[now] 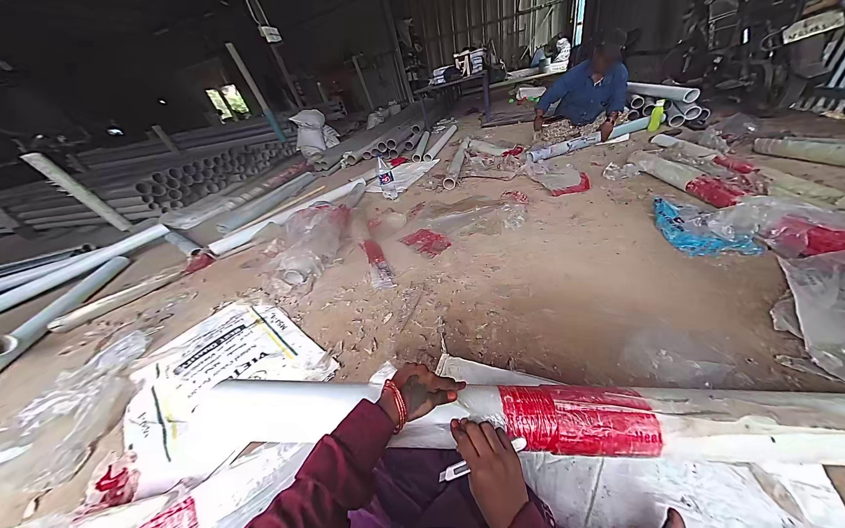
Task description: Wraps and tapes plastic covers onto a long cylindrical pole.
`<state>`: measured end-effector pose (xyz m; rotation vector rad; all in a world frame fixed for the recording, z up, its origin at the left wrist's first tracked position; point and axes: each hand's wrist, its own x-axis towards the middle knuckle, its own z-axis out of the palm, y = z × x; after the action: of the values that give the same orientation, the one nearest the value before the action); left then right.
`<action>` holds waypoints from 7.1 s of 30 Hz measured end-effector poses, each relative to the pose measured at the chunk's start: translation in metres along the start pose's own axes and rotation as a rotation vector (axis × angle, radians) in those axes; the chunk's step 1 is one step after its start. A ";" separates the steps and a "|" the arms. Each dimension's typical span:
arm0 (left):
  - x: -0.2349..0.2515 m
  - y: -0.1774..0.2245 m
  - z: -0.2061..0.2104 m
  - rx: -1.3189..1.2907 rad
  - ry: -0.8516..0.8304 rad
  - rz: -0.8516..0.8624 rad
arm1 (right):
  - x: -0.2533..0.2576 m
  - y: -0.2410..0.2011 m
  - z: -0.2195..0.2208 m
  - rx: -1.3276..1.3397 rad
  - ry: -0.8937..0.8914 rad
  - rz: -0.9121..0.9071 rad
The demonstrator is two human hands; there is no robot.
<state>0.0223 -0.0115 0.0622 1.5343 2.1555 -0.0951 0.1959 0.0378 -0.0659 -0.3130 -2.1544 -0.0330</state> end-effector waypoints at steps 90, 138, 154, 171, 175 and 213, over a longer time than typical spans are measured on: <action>-0.003 0.016 0.147 0.310 1.304 0.194 | 0.012 0.063 -0.048 0.564 -0.147 1.053; 0.006 0.007 0.151 0.343 1.419 0.281 | 0.010 0.065 -0.046 0.670 -0.154 1.058; 0.006 0.005 0.153 0.339 1.419 0.291 | 0.010 0.063 -0.047 0.656 -0.170 1.048; 0.007 0.005 0.154 0.338 1.426 0.292 | 0.012 0.062 -0.050 0.644 -0.180 1.040; 0.007 0.005 0.154 0.339 1.427 0.294 | 0.012 0.062 -0.050 0.638 -0.181 1.050; 0.007 0.006 0.154 0.338 1.441 0.305 | 0.014 0.061 -0.051 0.631 -0.194 1.071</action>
<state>0.0792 -0.0535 -0.0746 2.5548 2.8759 1.1256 0.2444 0.0925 -0.0315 -1.0577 -1.7989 1.2802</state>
